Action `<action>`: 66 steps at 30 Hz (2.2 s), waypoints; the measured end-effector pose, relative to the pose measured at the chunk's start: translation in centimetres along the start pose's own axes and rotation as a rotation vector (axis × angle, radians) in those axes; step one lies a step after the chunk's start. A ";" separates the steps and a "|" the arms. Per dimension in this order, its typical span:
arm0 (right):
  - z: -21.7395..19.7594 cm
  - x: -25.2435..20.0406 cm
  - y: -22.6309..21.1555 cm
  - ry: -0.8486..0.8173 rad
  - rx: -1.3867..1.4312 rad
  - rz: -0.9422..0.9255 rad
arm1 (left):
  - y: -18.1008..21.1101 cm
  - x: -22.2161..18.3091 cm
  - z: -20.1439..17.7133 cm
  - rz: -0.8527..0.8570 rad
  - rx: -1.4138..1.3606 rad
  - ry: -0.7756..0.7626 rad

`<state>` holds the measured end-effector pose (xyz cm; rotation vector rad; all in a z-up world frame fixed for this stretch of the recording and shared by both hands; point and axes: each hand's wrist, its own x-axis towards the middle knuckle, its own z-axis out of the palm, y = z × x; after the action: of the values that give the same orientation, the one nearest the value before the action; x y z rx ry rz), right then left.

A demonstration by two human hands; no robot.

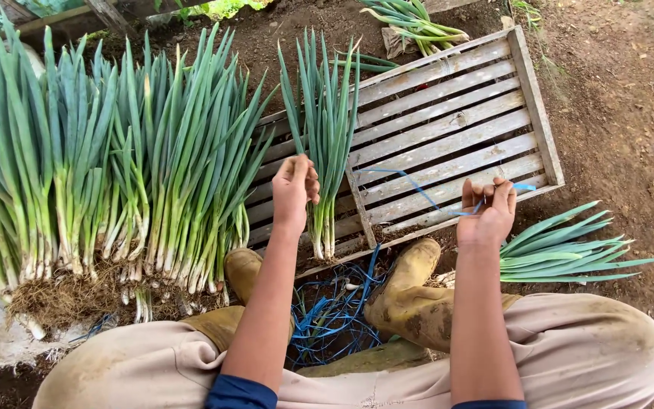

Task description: Bundling green onions with blue plastic string in an agricultural setting.

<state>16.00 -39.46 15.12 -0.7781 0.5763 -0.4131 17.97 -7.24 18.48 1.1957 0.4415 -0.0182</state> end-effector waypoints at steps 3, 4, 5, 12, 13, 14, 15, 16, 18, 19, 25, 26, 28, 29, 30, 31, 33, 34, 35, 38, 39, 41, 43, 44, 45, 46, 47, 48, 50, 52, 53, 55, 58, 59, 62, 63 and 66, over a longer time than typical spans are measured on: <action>1.9 -1.2 0.4 0.013 -0.129 -0.068 | -1.6 -1.2 1.7 -0.019 0.032 0.002; 2.1 -1.3 1.0 -0.021 -0.218 -0.073 | -2.5 -1.6 2.2 -0.013 0.087 -0.080; 2.8 -2.2 1.4 -0.014 -0.216 -0.076 | -2.9 -2.8 3.6 -0.017 0.090 -0.087; 5.9 -7.5 4.9 -0.224 -0.422 0.043 | -7.2 -3.8 6.8 -0.235 0.033 -0.472; 5.8 -7.9 5.6 -0.222 -0.473 0.026 | -7.3 -3.3 6.8 -0.253 0.008 -0.479; 5.3 -7.8 6.0 -0.224 -0.475 0.030 | -8.3 -2.5 6.5 -0.254 0.008 -0.474; 4.9 -7.8 6.5 -0.211 -0.502 0.034 | -9.2 -1.7 6.2 -0.238 -0.038 -0.370; 4.6 -7.7 7.1 -0.200 -0.529 0.038 | -10.1 -0.8 5.9 -0.219 -0.084 -0.265; 3.6 -6.9 8.3 -0.149 -0.506 0.078 | -9.6 0.8 4.1 -0.215 -0.188 -0.204; 3.1 -6.6 9.0 -0.093 -0.481 0.114 | -9.3 1.6 3.2 -0.213 -0.290 -0.149; 6.2 -7.4 10.8 -0.210 -0.538 0.344 | -8.0 3.7 -3.8 -0.107 -0.282 0.091; 5.4 -7.0 13.7 -0.216 -0.540 0.346 | -8.3 4.0 -5.0 -0.103 -0.285 0.095; 3.6 -6.6 19.4 -0.316 -0.913 0.395 | -9.0 4.3 -7.3 -0.066 -0.307 0.128; 1.9 -6.3 23.1 -0.319 -0.916 0.401 | -9.0 4.2 -7.9 -0.067 -0.306 0.135; 0.3 -6.0 26.8 -0.377 -1.177 0.310 | -9.1 4.1 -8.6 -0.067 -0.305 0.160; -1.4 -5.8 30.5 -0.435 -1.434 0.210 | -9.0 4.0 -9.2 -0.067 -0.304 0.186; 1.2 -8.4 29.2 -0.419 -1.604 0.103 | -9.1 3.8 -10.1 -0.080 -0.314 0.212; 2.7 -9.9 28.7 -0.399 -1.771 -0.004 | -9.0 3.7 -10.8 -0.096 -0.320 0.241; 1.1 -8.3 30.2 -0.402 -1.766 -0.004 | -8.7 4.1 -11.2 -0.091 -0.317 0.241; -2.1 -5.5 30.8 -0.472 -1.775 -0.070 | -8.0 4.4 -11.8 -0.046 -0.295 0.257; -1.6 -5.6 28.6 -0.488 -1.539 0.056 | -7.8 4.8 -11.8 -0.025 -0.255 0.285; 1.6 -7.2 22.4 -0.502 -1.298 0.173 | -8.5 5.9 -12.0 -0.001 -0.214 0.315; 6.2 -10.6 13.5 -0.393 -1.086 0.480 | -10.7 7.1 -12.3 0.040 -0.139 0.323; 4.7 -9.6 13.0 -0.387 -1.085 0.473 | -12.0 7.5 -11.8 0.040 -0.141 0.314; 3.1 -8.6 12.4 -0.373 -0.937 0.417 | -13.2 7.8 -11.2 0.015 -0.131 0.314; 1.5 -7.9 11.8 -0.355 -0.790 0.364 | -14.5 7.9 -10.8 -0.013 -0.118 0.315; 1.2 -7.1 11.2 -0.347 -0.788 0.360 | -15.5 8.0 -9.4 -0.016 -0.116 0.307; 0.9 -6.4 10.7 -0.345 -0.712 0.299 | -16.5 8.1 -8.2 -0.045 -0.066 0.256; 1.0 -5.9 9.7 -0.336 -0.631 0.229 | -17.6 7.7 -5.2 -0.072 -0.013 0.193; 1.6 -6.4 8.9 -0.297 -0.509 0.206 | -17.8 6.4 -1.8 -0.210 -0.022 0.027; 2.0 -6.9 8.6 -0.287 -0.506 0.200 | -16.8 5.5 -0.6 -0.213 -0.017 0.016; 3.0 -7.6 8.3 -0.500 -0.708 0.173 | -14.7 4.1 1.8 -0.335 -0.113 -0.138; 3.0 -7.6 9.3 -0.622 -0.890 0.259 | -12.7 2.6 4.8 -0.431 -0.103 -0.133; 3.2 -7.4 9.5 -0.618 -0.890 0.260 | -13.4 2.8 4.7 -0.435 -0.101 -0.134; 4.1 -7.6 10.0 -0.674 -0.996 0.161 | -15.4 3.4 3.8 -0.520 -0.304 -0.089; 4.7 -7.9 10.1 -0.642 -0.975 0.149 | -15.9 3.7 3.4 -0.501 -0.294 -0.085; 4.1 -8.4 11.5 -0.533 -0.915 0.209 | -17.4 4.5 2.0 -0.462 -0.270 -0.071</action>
<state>13.67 -25.28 11.64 -1.6186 0.3146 0.2954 18.48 -14.65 2.03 0.8068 0.6283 -0.3861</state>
